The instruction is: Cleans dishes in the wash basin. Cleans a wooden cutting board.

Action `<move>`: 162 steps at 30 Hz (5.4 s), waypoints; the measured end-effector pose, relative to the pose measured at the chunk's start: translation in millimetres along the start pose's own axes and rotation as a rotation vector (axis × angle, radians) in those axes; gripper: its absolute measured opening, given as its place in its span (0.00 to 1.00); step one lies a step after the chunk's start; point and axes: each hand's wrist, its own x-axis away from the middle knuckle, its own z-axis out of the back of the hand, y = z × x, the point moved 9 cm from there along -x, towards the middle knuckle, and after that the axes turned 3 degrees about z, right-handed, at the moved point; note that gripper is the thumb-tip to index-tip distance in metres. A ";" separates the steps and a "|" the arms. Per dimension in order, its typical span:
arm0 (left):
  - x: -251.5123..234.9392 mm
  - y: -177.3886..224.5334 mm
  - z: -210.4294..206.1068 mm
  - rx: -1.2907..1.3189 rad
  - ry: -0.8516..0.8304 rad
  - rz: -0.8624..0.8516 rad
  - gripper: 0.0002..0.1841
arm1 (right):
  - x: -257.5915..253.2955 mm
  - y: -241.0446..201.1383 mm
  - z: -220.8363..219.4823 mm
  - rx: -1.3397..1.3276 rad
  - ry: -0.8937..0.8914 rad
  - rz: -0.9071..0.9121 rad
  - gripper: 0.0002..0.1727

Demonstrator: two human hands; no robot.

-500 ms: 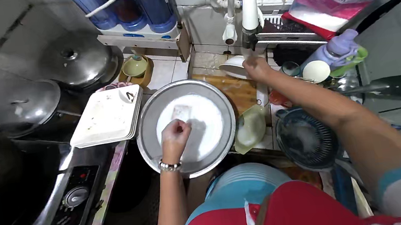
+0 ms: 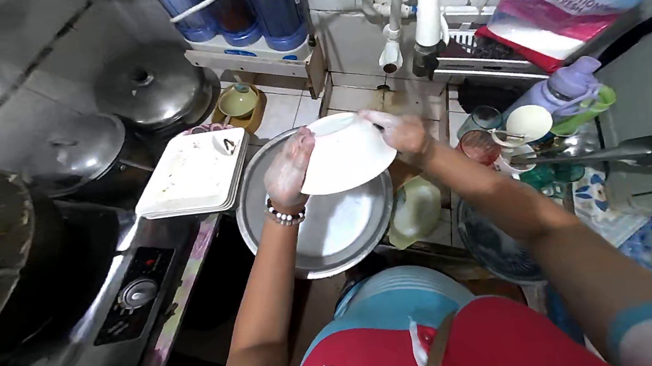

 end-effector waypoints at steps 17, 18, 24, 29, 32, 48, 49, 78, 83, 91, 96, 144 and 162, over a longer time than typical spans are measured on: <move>22.2 14.8 57.4 -0.099 0.020 -0.238 0.10 | 27.3 31.9 -63.6 0.083 -0.679 -0.562 0.28; 23.3 17.7 62.8 -0.084 0.038 -0.226 0.10 | 59.8 71.1 -65.6 0.179 -0.852 -0.778 0.32; 43.0 29.5 66.7 -0.187 -0.063 -0.411 0.12 | 62.5 87.2 -107.5 0.144 -0.923 -0.877 0.31; 59.4 -23.4 50.2 -0.158 -0.118 0.064 0.16 | 67.4 10.3 -198.0 -0.529 -0.904 -0.833 0.38; 65.4 -66.7 31.5 -0.255 -0.324 0.525 0.19 | 96.9 -4.3 -233.5 -0.410 -1.224 -0.811 0.47; 123.7 -180.2 -61.2 -0.347 -0.907 1.249 0.21 | 102.3 -8.8 -216.3 -0.093 -1.125 -0.900 0.24; 127.3 -182.7 -68.4 -0.350 -0.937 1.237 0.22 | 104.8 -6.3 -223.6 -0.121 -1.147 -0.958 0.26; 118.0 -138.9 -134.8 -0.560 -1.113 0.741 0.37 | 88.8 42.9 -207.5 -0.038 -1.151 -0.791 0.21; 168.5 -93.5 -147.1 -0.323 -1.695 0.781 0.20 | 88.7 34.1 -232.3 0.060 -1.140 -0.767 0.21; 187.4 -98.6 -143.2 -0.275 -1.632 0.918 0.20 | 104.2 16.1 -193.1 -0.023 -1.369 -1.207 0.35; 172.1 -66.6 -151.2 -0.146 -1.501 0.749 0.27 | 117.2 34.5 -193.6 -0.067 -1.167 -1.224 0.22; 112.7 -104.0 23.8 0.956 0.496 1.198 0.22 | -0.3 -69.7 -92.1 -0.287 -0.379 -0.833 0.18; 64.0 86.7 -81.7 0.166 -1.080 -0.044 0.28 | 92.2 2.6 -25.6 -0.879 -0.164 -1.824 0.23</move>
